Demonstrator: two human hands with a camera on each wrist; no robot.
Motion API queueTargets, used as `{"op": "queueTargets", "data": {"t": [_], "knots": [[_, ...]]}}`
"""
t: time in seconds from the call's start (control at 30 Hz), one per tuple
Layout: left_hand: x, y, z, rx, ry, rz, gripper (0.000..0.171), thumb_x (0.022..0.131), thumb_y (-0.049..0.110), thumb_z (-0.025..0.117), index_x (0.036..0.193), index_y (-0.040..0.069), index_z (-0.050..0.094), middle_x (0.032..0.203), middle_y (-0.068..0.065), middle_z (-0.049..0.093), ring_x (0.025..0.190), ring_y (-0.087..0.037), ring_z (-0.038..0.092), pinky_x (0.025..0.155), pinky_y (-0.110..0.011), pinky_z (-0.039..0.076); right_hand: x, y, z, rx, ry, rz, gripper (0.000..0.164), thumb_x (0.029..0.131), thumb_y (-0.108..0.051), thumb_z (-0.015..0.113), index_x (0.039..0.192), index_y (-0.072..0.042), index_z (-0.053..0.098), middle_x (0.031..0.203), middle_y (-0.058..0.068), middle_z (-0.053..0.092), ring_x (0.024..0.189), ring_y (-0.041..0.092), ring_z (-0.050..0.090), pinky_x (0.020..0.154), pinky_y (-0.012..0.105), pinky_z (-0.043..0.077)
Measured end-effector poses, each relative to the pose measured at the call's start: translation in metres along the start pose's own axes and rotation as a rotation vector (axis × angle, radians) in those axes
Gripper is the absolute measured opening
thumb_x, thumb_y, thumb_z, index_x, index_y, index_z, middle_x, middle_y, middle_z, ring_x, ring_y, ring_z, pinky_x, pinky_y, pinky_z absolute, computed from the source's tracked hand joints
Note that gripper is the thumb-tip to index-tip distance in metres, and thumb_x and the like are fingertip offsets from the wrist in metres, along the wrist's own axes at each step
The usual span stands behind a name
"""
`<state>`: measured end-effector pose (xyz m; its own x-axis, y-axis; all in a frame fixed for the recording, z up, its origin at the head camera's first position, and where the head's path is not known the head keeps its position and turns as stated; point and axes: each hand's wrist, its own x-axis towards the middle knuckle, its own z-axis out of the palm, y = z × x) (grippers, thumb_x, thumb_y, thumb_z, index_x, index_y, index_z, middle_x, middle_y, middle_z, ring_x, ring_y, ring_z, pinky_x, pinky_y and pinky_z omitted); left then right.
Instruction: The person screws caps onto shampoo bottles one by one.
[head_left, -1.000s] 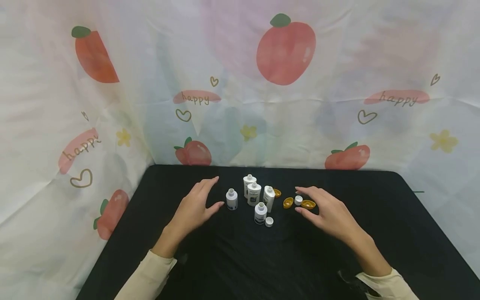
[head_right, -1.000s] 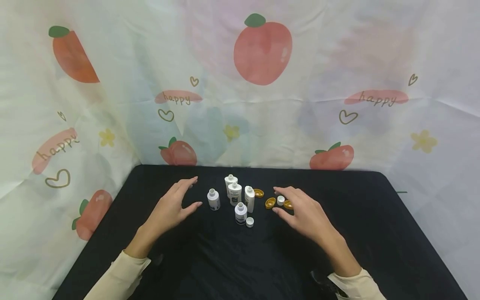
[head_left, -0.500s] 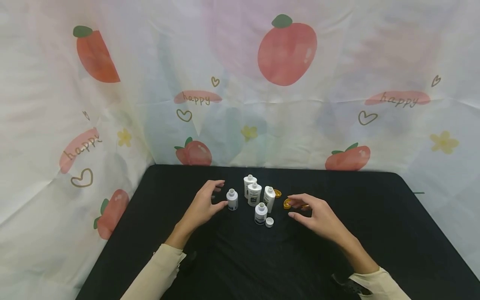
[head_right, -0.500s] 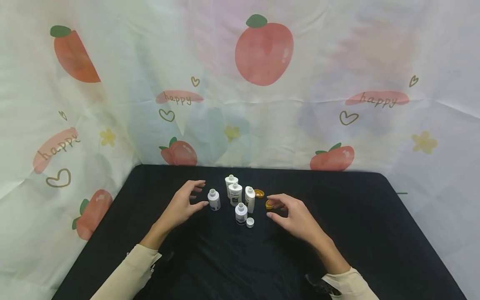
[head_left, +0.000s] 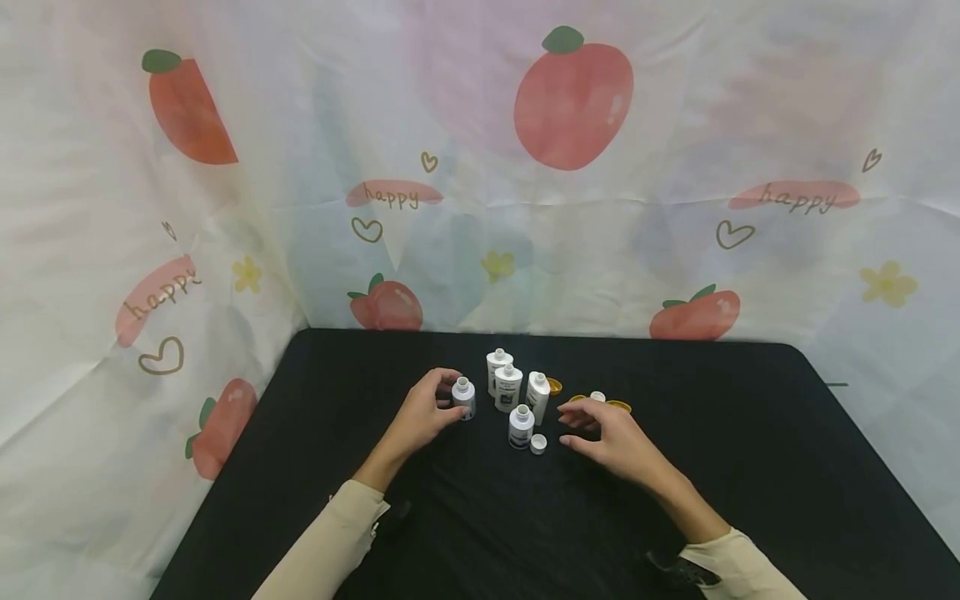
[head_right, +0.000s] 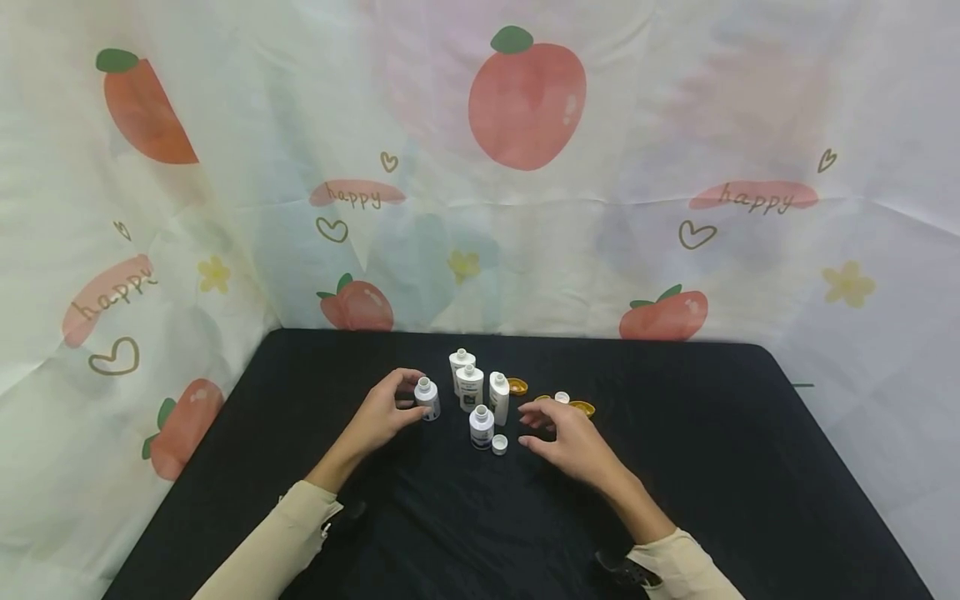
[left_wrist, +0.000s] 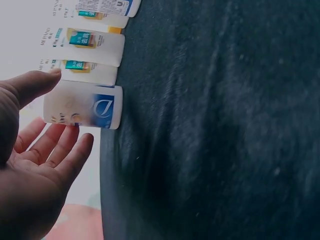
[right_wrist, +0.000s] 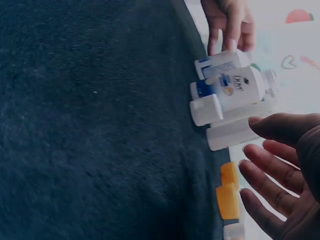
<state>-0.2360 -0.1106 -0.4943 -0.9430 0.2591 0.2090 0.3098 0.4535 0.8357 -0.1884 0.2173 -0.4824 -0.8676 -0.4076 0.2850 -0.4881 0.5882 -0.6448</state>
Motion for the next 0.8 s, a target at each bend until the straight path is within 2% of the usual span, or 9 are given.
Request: {"op": "queueTargets", "data": {"t": [0.2, 0.47, 0.8], "knots": [[0.002, -0.005, 0.007, -0.063, 0.033, -0.036, 0.043, 0.083, 0.0, 0.082, 0.12, 0.004, 0.06, 0.112, -0.012, 0.066, 0.105, -0.025, 0.065, 0.089, -0.043, 0.058, 0.002, 0.003, 0.011, 0.001, -0.032, 0.004, 0.039, 0.083, -0.014, 0.085, 0.117, -0.003, 0.07, 0.103, 0.003, 0.074, 0.093, 0.021, 0.07, 0.08, 0.038, 0.058], [0.003, -0.009, 0.013, -0.099, 0.056, -0.092, 0.04, 0.084, 0.001, 0.081, 0.118, 0.004, 0.062, 0.114, -0.014, 0.068, 0.106, -0.026, 0.067, 0.088, -0.04, 0.058, 0.006, 0.004, 0.021, 0.011, -0.076, 0.035, 0.038, 0.084, -0.018, 0.085, 0.117, -0.006, 0.071, 0.105, 0.0, 0.074, 0.094, 0.019, 0.069, 0.081, 0.035, 0.057], [0.003, -0.01, 0.014, -0.115, 0.037, -0.095, 0.039, 0.084, 0.002, 0.082, 0.119, 0.004, 0.064, 0.114, -0.013, 0.068, 0.106, -0.025, 0.066, 0.091, -0.042, 0.057, 0.008, 0.001, 0.029, -0.011, -0.09, 0.016, 0.036, 0.084, -0.02, 0.085, 0.115, -0.007, 0.071, 0.106, 0.003, 0.073, 0.094, 0.019, 0.069, 0.081, 0.035, 0.057]]}}
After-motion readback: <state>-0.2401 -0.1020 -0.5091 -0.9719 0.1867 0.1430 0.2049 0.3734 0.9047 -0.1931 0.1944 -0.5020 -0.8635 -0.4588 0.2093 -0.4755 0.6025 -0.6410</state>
